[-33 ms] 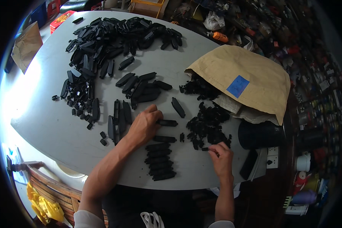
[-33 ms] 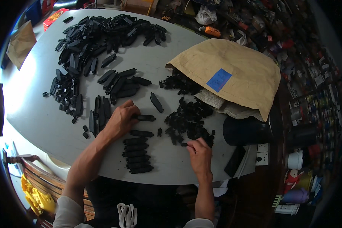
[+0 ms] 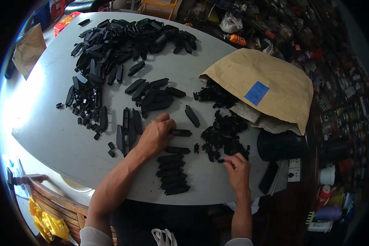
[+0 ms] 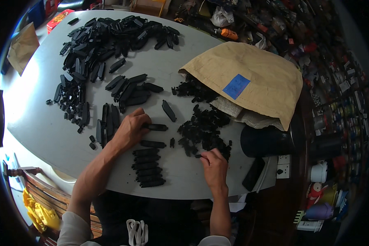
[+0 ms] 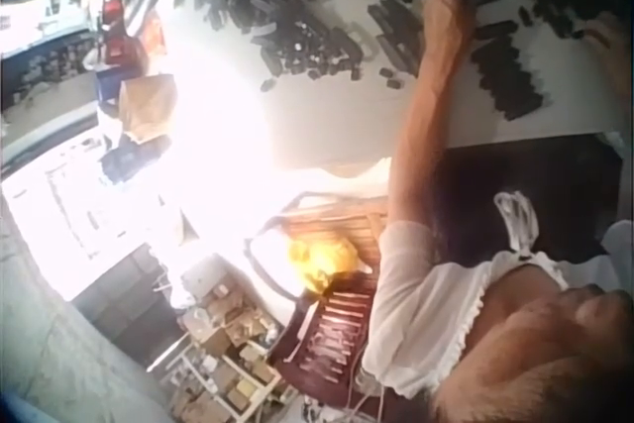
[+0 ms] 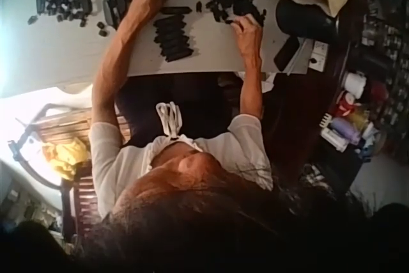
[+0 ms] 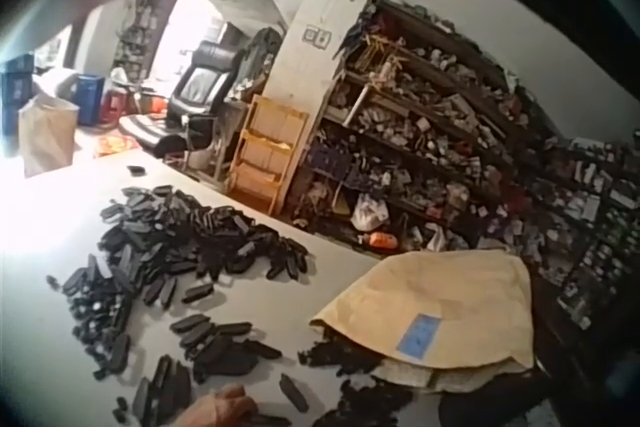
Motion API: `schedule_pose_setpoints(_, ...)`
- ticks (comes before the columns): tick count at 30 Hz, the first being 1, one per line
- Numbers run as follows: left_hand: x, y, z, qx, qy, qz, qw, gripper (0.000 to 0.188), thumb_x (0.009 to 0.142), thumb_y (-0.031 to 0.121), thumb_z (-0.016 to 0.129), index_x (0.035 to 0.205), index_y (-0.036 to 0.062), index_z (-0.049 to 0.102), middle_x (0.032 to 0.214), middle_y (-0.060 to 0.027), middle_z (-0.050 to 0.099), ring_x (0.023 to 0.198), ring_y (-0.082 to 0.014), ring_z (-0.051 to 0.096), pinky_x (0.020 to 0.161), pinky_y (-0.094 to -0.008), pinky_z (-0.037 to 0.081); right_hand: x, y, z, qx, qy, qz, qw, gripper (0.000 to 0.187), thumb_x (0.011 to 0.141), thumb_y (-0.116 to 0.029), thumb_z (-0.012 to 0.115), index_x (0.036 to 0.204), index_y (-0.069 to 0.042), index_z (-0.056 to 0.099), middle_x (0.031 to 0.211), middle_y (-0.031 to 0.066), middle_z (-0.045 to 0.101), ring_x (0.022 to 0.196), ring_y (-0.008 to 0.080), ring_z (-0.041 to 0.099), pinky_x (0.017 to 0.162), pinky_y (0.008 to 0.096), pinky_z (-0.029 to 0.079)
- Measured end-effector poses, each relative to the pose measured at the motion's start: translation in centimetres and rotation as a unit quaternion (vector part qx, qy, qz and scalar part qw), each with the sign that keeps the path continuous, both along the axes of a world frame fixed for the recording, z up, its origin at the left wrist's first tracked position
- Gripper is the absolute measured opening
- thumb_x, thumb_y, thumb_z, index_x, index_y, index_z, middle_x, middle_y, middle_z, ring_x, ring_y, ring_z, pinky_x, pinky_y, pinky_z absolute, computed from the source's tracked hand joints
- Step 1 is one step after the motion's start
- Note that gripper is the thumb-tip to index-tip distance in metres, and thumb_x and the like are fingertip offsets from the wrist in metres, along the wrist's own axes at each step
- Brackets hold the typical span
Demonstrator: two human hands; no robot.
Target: Assembling small black hardware components by hand at a workbench.
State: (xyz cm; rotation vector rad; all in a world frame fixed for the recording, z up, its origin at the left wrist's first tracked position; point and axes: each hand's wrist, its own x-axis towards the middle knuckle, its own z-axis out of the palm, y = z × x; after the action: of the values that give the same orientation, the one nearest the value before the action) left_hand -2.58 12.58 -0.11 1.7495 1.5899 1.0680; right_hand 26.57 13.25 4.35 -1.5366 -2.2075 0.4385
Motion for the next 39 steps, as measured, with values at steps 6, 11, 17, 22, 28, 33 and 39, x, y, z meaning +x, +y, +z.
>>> schedule_pose_setpoints(6,0.0,0.1,-0.1,-0.005,-0.004,0.000,1.000,0.023,0.068,-0.002,0.069,0.089,-0.0022,0.061,0.093,-0.0150,0.054,0.084,-0.0351,0.059,0.074,-0.0396,0.048,-2.9,0.4,-0.4,0.042,-0.129,0.026,0.990,0.011,0.074,0.001,0.070,0.084,0.001,0.065,0.082,0.0108,0.059,0.076,0.0234,0.063,0.063,0.0323,0.050)
schedule_pose_setpoints(11,-0.2,-0.2,0.1,-0.004,0.005,0.010,1.000,0.024,0.068,-0.003,0.069,0.090,-0.0020,0.061,0.093,-0.0150,0.054,0.086,-0.0351,0.059,0.074,-0.0401,0.049,-2.2,1.2,-1.2,0.098,-0.259,0.086,0.957,0.012,0.076,-0.001,0.070,0.086,0.002,0.065,0.081,0.0124,0.058,0.081,0.0250,0.062,0.068,0.0340,0.051)
schedule_pose_setpoints(17,-0.4,-0.3,0.2,0.015,-0.025,0.003,1.000,0.024,0.068,-0.002,0.069,0.089,-0.0015,0.059,0.092,-0.0158,0.054,0.082,-0.0367,0.059,0.073,-0.0405,0.049,-6.7,1.4,1.8,-0.131,0.210,-0.002,0.969,0.006,0.085,0.006,0.058,0.086,0.005,0.063,0.078,0.0060,0.062,0.060,0.0094,0.060,0.049,0.0226,0.049)
schedule_pose_setpoints(22,-0.6,-0.3,-0.2,-0.002,-0.011,0.010,1.000,0.022,0.067,-0.002,0.067,0.087,-0.0020,0.057,0.089,-0.0164,0.054,0.082,-0.0374,0.059,0.072,-0.0410,0.048,-13.7,4.1,0.7,-0.259,0.257,0.033,0.930,0.004,0.082,0.005,0.060,0.083,0.001,0.061,0.069,0.0042,0.062,0.054,0.0098,0.059,0.045,0.0212,0.047)
schedule_pose_setpoints(28,-0.3,-0.1,-0.8,0.021,-0.030,0.032,0.999,0.017,0.067,-0.002,0.062,0.083,-0.0026,0.058,0.086,-0.0173,0.054,0.081,-0.0385,0.058,0.071,-0.0422,0.047,-16.5,4.9,-0.6,-0.275,0.175,0.076,0.942,0.008,0.080,0.005,0.059,0.076,-0.001,0.057,0.061,0.0023,0.060,0.049,0.0069,0.055,0.038,0.0206,0.038)
schedule_pose_setpoints(33,-0.4,-0.2,-1.3,0.010,-0.026,0.042,0.999,0.014,0.068,-0.002,0.062,0.081,-0.0025,0.058,0.087,-0.0174,0.054,0.081,-0.0387,0.057,0.071,-0.0424,0.047,-16.3,5.3,-0.4,-0.270,0.139,0.074,0.950,0.010,0.078,0.003,0.062,0.072,-0.002,0.056,0.059,0.0016,0.059,0.047,0.0061,0.053,0.037,0.0206,0.036)
schedule_pose_setpoints(39,-0.2,-0.2,-0.9,0.011,-0.030,0.024,0.999,0.014,0.067,-0.003,0.062,0.080,-0.0023,0.057,0.088,-0.0169,0.054,0.081,-0.0384,0.057,0.071,-0.0424,0.047,-16.0,5.9,-1.3,-0.079,0.011,0.152,0.985,0.015,0.076,-0.001,0.069,0.072,0.001,0.054,0.061,0.0104,0.061,0.053,0.0159,0.057,0.048,0.0309,0.043)
